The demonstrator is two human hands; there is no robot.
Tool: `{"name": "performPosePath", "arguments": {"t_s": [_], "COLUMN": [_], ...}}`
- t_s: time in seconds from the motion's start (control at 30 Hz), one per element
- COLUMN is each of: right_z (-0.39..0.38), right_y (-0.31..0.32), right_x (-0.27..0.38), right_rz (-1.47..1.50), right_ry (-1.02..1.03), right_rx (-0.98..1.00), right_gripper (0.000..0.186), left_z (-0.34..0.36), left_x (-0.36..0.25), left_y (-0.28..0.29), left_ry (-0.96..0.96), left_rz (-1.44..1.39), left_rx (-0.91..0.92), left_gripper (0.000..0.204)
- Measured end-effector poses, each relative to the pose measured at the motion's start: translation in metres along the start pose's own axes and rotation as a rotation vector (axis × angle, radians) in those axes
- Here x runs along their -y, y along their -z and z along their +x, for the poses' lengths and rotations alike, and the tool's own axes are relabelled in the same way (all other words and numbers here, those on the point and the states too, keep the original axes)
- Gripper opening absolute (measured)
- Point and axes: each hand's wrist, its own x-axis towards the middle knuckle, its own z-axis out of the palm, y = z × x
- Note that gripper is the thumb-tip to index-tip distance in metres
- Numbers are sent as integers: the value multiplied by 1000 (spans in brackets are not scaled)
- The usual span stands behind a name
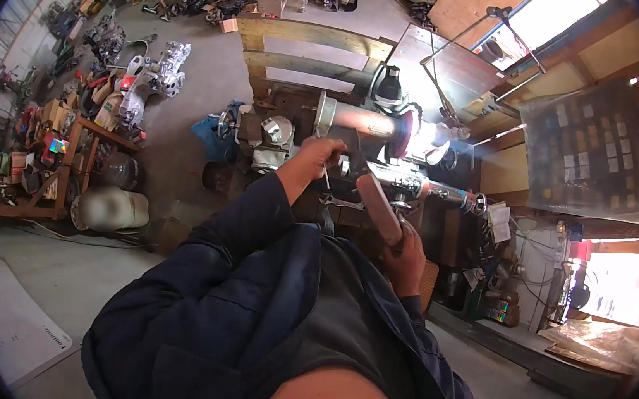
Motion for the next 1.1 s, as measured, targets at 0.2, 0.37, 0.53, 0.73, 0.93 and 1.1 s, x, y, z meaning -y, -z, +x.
{"name": "performPosePath", "arguments": {"t_s": [0.2,0.37,0.53,0.73,0.93,1.1], "right_z": [-7,-20,-27,-34,-37,-42], "right_y": [4,-3,-4,11,9,10], "right_x": [-12,-15,-16,-19,-29,-44], "right_rz": [-188,-101,-150,-386,-423,-325], "right_ry": [154,77,110,179,161,-33], "right_rx": [30,-10,-38,-26,-122,-210], "right_gripper": [61,56,56,55,57,59], "left_z": [-20,-46,-25,-21,-3,-9], "left_x": [22,37,31,29,42,39], "left_y": [6,-3,-4,-34,-39,-5], "left_ry": [194,305,180,-278,-430,-313], "left_rz": [-3,-234,-164,669,623,314], "left_rx": [-122,61,155,-282,-178,-165], "left_gripper": [24,36,21,22,39,37]}}
